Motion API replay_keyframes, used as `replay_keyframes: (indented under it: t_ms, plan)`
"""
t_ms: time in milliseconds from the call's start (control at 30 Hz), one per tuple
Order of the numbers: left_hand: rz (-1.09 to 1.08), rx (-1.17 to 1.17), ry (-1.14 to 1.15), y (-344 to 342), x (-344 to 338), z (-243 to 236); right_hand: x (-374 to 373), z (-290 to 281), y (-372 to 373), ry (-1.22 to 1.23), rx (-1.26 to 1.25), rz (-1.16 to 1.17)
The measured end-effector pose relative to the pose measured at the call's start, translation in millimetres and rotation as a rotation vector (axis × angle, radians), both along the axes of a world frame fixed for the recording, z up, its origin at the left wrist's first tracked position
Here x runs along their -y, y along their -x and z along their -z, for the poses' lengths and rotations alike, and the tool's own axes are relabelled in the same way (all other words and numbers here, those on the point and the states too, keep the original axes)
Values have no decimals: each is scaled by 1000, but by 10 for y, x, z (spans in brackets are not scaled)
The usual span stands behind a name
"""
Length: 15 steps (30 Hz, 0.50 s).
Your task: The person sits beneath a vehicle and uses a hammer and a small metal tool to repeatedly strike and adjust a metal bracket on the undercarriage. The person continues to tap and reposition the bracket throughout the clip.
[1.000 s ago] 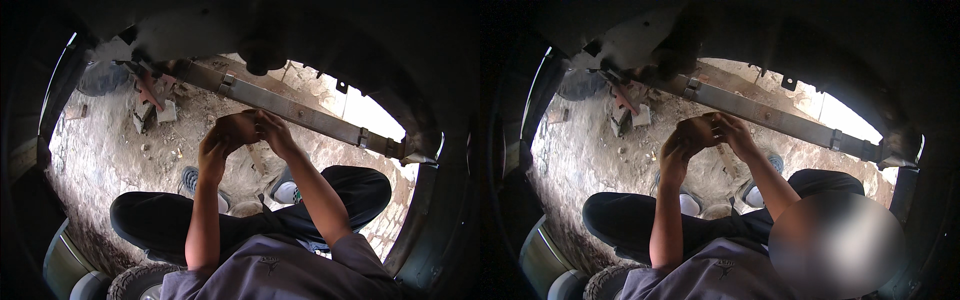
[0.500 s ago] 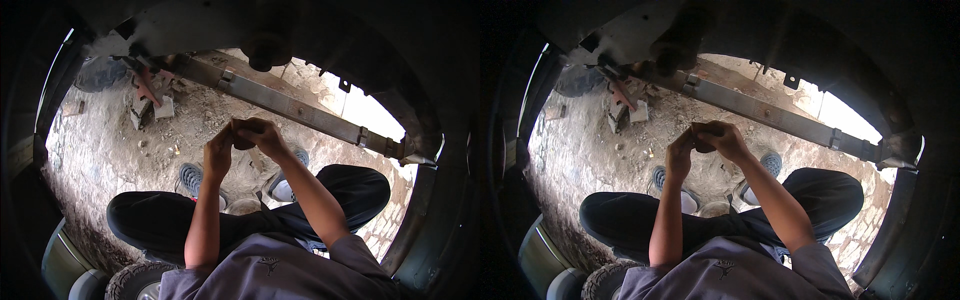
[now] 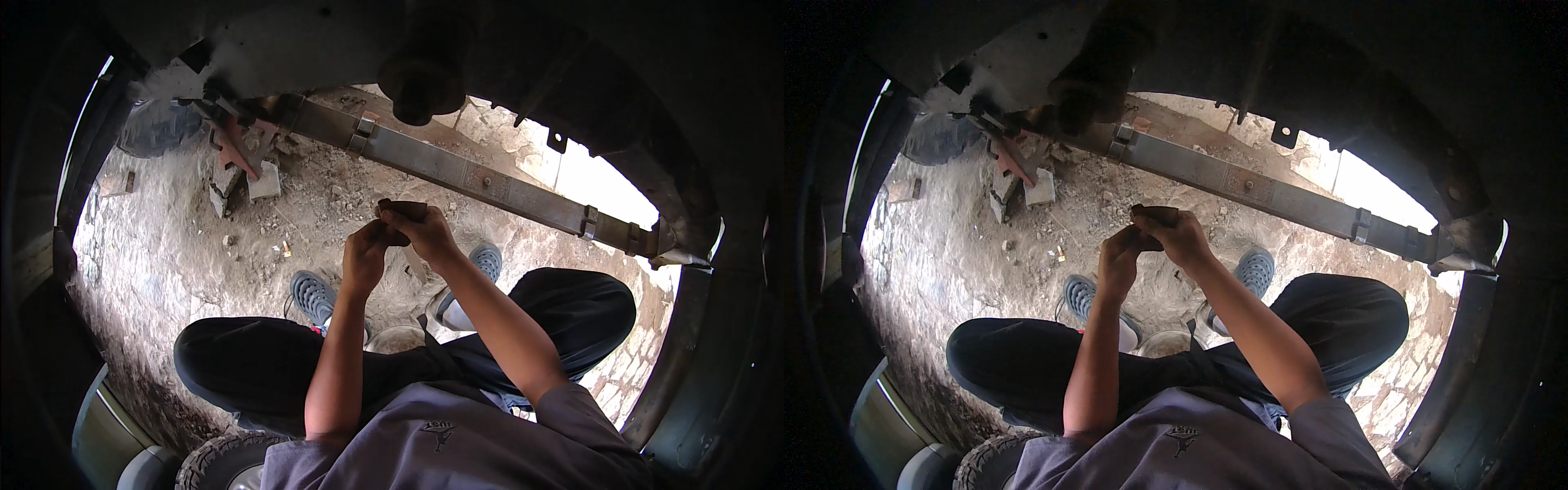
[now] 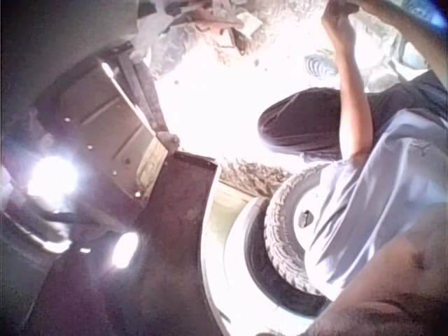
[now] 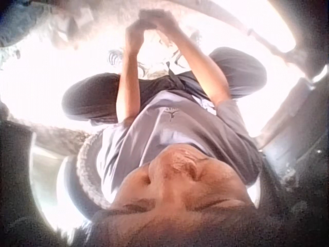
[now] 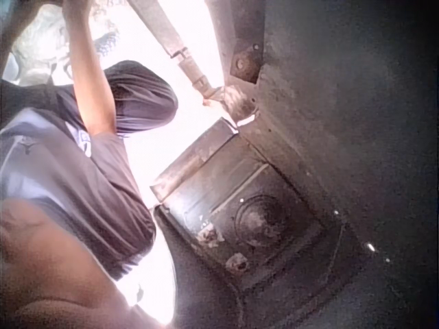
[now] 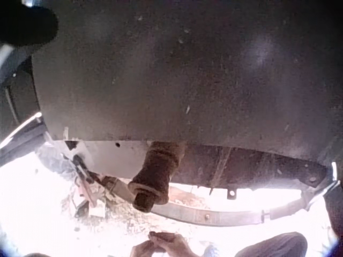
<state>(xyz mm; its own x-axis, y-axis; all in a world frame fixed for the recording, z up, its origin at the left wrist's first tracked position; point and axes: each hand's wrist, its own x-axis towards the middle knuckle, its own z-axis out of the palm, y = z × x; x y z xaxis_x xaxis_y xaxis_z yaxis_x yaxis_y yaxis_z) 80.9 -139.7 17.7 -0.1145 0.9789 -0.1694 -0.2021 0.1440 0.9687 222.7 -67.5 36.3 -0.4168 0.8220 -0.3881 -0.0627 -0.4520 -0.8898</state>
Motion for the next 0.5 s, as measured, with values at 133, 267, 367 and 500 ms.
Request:
replay_keyframes:
  t_ms: [133, 267, 367, 500]
  plan:
    - [-22, -195, -3, -50, -54, -121, -19, -54, 38, -8, 7, 147]
    - [6, -423, 169, -107, -40, -67, -144, 69, -99, -225, 260, 217]
    - [-62, -377, 244, -114, -33, 30, -248, -17, -314, -481, 646, 223]
    - [-109, -176, 223, -98, -103, 64, -507, -118, -505, -1086, 841, 360]
